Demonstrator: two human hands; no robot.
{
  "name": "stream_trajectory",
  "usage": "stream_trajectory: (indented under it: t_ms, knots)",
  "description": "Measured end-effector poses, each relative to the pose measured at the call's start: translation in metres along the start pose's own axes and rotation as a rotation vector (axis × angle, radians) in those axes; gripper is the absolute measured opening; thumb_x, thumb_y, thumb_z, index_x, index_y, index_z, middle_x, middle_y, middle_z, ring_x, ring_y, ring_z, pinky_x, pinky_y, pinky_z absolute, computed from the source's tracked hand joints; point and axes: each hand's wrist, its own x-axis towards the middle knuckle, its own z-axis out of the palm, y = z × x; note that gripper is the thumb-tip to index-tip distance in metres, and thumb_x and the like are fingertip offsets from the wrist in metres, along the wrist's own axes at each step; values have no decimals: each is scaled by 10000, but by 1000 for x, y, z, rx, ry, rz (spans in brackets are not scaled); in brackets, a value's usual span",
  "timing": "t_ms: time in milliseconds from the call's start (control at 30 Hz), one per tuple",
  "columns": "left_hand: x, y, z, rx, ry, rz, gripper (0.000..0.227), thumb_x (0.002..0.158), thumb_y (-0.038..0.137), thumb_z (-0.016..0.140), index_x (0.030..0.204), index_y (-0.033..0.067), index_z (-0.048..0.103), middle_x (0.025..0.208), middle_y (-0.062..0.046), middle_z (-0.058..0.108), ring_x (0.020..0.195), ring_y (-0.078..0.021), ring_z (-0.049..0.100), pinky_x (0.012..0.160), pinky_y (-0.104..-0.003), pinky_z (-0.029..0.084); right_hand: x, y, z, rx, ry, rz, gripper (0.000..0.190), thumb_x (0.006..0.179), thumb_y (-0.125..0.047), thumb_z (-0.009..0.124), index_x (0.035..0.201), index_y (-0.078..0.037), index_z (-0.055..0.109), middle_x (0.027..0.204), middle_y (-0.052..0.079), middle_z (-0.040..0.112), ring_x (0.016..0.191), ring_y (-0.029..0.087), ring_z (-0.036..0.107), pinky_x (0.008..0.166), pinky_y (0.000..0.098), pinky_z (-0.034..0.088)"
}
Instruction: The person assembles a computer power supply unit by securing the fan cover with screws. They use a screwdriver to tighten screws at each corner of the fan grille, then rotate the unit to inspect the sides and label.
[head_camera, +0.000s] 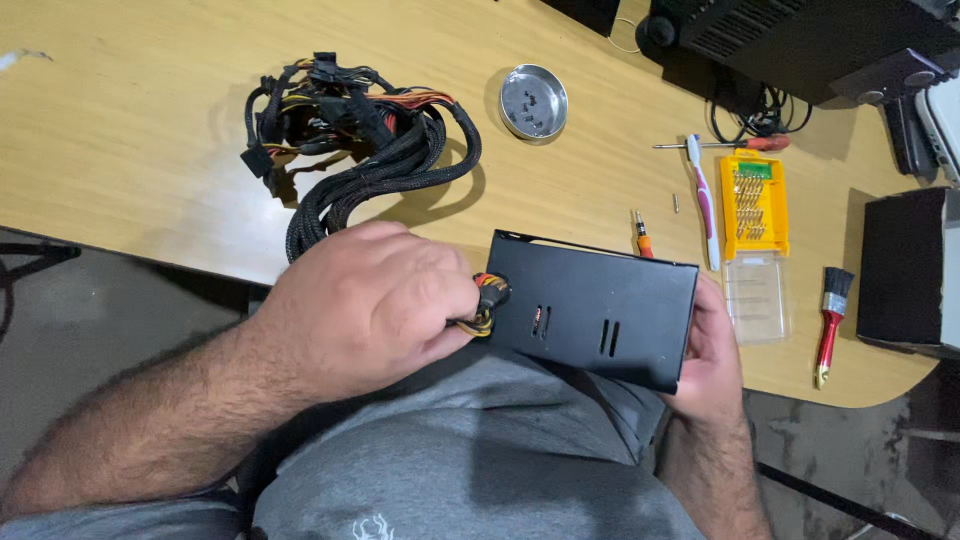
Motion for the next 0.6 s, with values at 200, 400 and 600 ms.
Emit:
stream_trajectory:
  t_ms: [200,400,600]
  knots:
    - [3,3,-6,18,17,82,139,991,82,689,910,88,576,844,-67,602,675,-262,518,613,-402,407,0,8,2,60,38,-214,742,747,-242,802,1379,-67,456,1354,149,438,1359,435,585,1253,575,459]
    - [0,-16,-1,84,-144,-150,197,858,262,846,922,141,704,895,-21,745,819,-180,720,797,-421,604,15,-3,7,-93,56,-357,922,702,-387,836,1432,9,434,1327,191,438,1299,464,625,1198,561,504]
    - [-6,-36,-7,143,-171,-255,293,875,356,792,1053,131,730,1007,-20,765,945,-207,721,842,-427,574,43,4,4,-181,-1,-326,1014,680,-516,780,1431,96,483,1332,228,520,1270,322,532,1157,427,460]
